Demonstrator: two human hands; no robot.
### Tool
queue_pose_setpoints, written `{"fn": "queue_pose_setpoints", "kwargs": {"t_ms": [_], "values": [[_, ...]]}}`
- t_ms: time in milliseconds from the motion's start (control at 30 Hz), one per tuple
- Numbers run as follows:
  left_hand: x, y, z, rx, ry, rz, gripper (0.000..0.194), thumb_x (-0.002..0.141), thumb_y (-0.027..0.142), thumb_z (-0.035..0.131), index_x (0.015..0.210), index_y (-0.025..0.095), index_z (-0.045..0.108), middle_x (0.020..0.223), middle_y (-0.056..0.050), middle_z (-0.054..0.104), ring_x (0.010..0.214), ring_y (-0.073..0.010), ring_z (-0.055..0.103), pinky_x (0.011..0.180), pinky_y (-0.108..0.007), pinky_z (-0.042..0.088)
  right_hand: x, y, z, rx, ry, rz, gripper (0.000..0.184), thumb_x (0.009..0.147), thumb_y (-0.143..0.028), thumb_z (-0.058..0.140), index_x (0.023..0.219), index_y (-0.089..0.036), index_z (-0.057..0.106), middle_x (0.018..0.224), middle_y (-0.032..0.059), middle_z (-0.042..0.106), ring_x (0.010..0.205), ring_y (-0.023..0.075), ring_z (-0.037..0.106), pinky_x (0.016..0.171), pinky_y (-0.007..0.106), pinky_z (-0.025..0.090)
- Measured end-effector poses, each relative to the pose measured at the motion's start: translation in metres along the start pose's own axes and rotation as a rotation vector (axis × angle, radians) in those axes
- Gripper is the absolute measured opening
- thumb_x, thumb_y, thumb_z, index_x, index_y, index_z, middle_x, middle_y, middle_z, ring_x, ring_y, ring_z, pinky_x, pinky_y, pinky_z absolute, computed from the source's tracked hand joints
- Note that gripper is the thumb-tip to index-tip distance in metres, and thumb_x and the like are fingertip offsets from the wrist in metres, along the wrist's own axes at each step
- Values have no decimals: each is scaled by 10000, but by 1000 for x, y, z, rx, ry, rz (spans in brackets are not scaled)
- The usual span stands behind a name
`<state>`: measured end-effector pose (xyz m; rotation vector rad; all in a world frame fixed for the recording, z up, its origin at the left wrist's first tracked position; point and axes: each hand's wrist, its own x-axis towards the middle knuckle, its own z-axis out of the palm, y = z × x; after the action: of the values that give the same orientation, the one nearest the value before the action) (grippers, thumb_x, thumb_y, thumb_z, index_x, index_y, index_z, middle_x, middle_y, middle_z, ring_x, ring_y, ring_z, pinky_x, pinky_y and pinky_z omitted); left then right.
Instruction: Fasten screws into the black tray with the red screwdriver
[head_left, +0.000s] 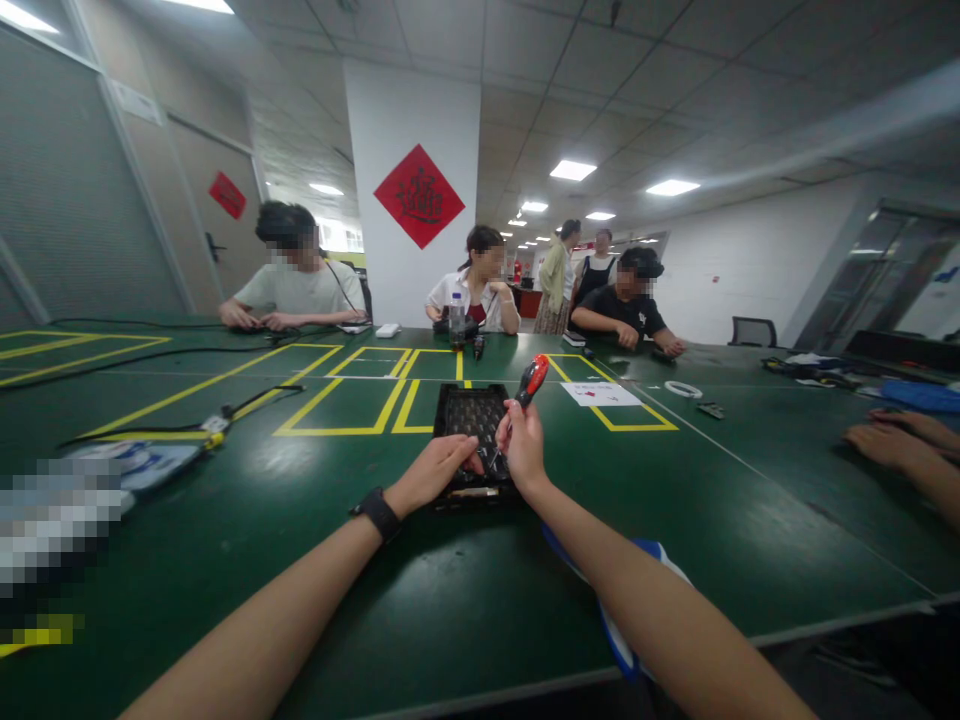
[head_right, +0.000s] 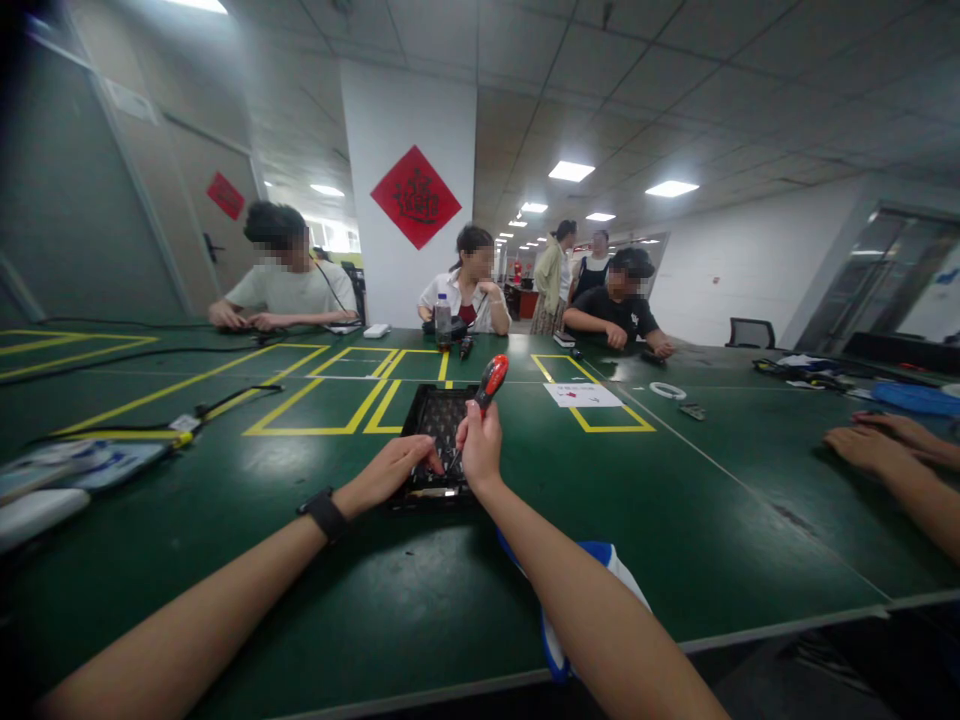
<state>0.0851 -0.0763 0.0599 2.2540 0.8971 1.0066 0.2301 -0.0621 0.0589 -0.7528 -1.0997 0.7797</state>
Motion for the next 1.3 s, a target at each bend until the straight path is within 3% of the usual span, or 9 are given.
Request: {"fn": "queue_pose_setpoints", "kwargs": {"t_ms": [300,1300], "values": [[1,3,0,52,-20,-17,570,874,463,231,673,154,666,729,-46,619,691,-142,525,726,-243,397,-5,-6,1,-1,-50,7,278,793,-457,421,869,-193,461,451,-92,408,360,56,367,363,158,292],[1,-3,1,55,-41,-15,535,872,458,255,721,168,678,777,-41,640,711,-144,558,739,-245,398,1,2,-1,43,-4,6,289,812,-460,394,893,-190,458,449,-93,404,343,49,341,351,150,279]]}}
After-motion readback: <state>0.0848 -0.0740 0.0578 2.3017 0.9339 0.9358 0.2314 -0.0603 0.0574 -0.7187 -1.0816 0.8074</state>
